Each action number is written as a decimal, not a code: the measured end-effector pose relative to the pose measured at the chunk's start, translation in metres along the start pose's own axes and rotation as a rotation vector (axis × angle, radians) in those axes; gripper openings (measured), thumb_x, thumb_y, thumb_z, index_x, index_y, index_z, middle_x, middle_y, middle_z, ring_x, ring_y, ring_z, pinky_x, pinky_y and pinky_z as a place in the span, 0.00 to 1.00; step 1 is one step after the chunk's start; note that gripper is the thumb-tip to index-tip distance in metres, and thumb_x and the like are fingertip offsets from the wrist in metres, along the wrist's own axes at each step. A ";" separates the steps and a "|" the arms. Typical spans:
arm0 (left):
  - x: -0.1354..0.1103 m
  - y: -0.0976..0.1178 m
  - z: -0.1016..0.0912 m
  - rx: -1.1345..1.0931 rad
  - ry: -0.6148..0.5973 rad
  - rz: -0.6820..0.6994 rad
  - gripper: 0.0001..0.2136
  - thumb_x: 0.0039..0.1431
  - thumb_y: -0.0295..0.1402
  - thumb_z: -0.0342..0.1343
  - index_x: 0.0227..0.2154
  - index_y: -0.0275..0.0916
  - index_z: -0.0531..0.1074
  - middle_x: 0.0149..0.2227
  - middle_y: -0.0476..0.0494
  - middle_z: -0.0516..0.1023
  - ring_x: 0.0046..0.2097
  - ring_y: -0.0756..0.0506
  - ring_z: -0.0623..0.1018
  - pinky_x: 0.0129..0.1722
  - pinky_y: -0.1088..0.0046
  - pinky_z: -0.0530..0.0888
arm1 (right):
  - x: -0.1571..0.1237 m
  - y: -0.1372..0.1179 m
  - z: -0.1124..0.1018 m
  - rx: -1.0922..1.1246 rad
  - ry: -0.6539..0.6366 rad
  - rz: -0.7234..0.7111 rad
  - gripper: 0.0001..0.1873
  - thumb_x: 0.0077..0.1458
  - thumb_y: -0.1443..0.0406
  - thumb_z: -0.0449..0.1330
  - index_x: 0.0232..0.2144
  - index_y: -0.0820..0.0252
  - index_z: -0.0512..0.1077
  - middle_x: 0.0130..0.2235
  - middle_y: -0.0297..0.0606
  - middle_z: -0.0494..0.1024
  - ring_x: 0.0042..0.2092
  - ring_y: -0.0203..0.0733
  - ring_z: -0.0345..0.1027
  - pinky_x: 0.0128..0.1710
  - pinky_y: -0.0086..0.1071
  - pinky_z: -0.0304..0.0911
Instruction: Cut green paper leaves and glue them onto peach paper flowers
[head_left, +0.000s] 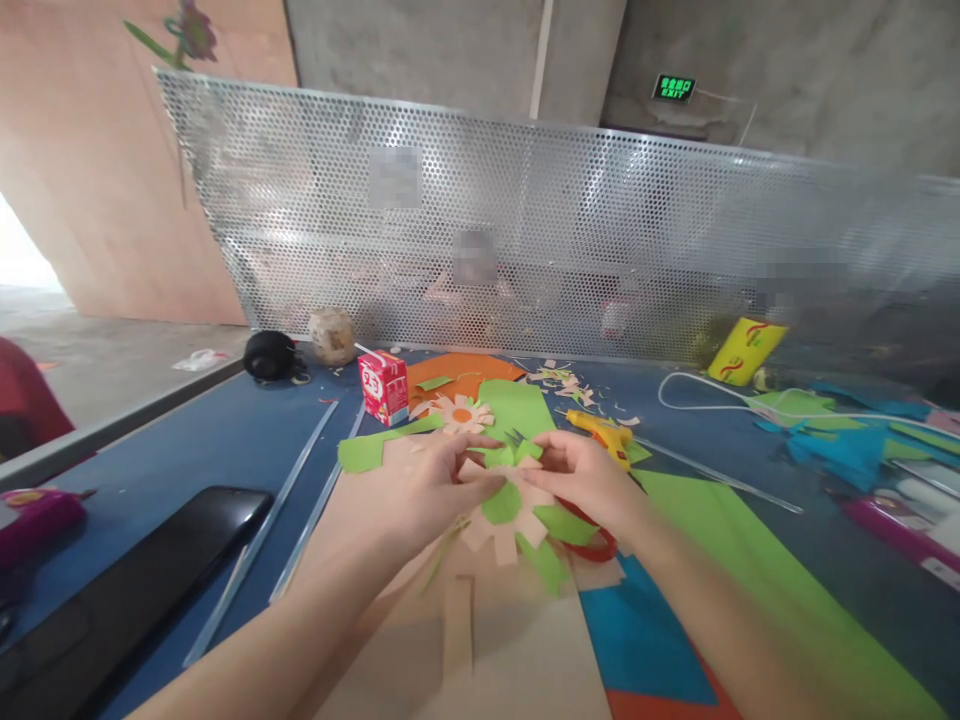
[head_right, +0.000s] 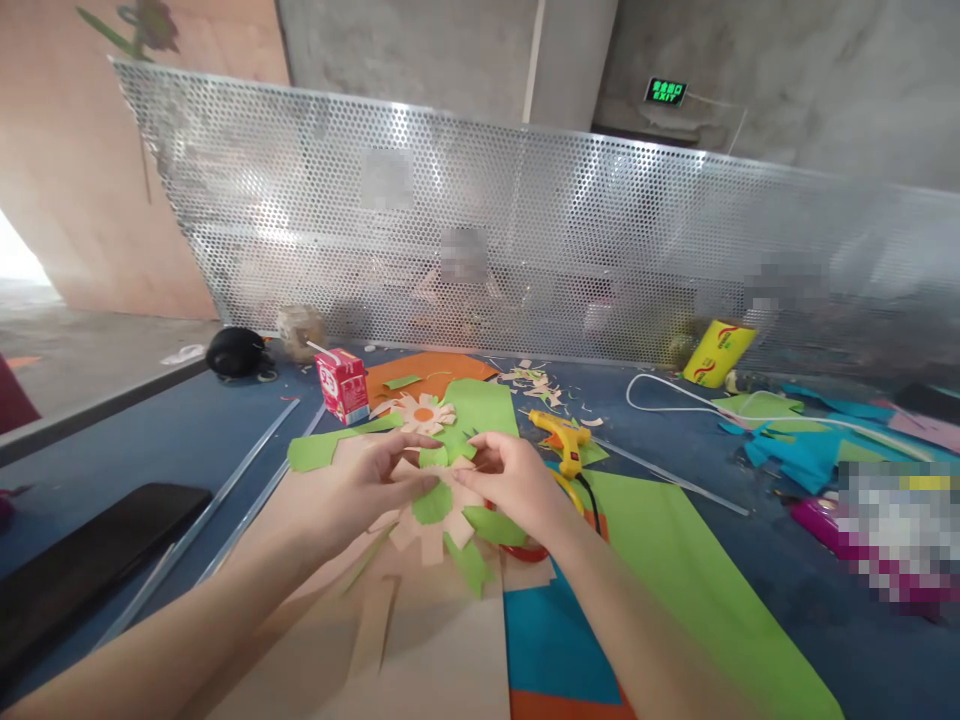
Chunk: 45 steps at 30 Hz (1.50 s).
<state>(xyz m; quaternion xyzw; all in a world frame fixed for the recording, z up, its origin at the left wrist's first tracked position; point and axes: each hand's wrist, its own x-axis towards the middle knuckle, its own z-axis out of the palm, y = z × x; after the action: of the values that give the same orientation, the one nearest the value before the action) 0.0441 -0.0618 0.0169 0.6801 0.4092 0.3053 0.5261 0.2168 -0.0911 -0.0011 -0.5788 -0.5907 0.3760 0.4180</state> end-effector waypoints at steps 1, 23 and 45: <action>0.000 0.000 0.000 -0.004 -0.001 0.013 0.19 0.43 0.33 0.56 0.41 0.33 0.65 0.13 0.60 0.54 0.18 0.56 0.55 0.18 0.79 0.52 | 0.000 0.000 0.000 -0.015 0.010 -0.001 0.15 0.43 0.59 0.60 0.34 0.58 0.66 0.32 0.35 0.74 0.33 0.38 0.68 0.30 0.30 0.63; -0.001 -0.001 -0.002 0.084 -0.036 0.094 0.21 0.45 0.34 0.54 0.45 0.35 0.65 0.14 0.58 0.54 0.18 0.55 0.54 0.17 0.79 0.52 | 0.000 -0.002 0.001 0.059 -0.002 -0.010 0.16 0.42 0.60 0.61 0.35 0.58 0.66 0.30 0.33 0.72 0.31 0.36 0.67 0.30 0.29 0.62; 0.002 -0.007 -0.003 0.238 -0.007 0.123 0.16 0.45 0.38 0.54 0.38 0.37 0.68 0.17 0.57 0.57 0.17 0.55 0.55 0.16 0.79 0.52 | 0.005 0.001 0.000 0.090 0.088 -0.117 0.11 0.45 0.57 0.58 0.28 0.60 0.69 0.28 0.35 0.75 0.29 0.35 0.69 0.29 0.29 0.63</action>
<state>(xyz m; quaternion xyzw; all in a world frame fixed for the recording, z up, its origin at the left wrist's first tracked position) 0.0409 -0.0575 0.0110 0.7626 0.3982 0.2837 0.4235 0.2170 -0.0862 -0.0014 -0.5399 -0.5869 0.3513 0.4905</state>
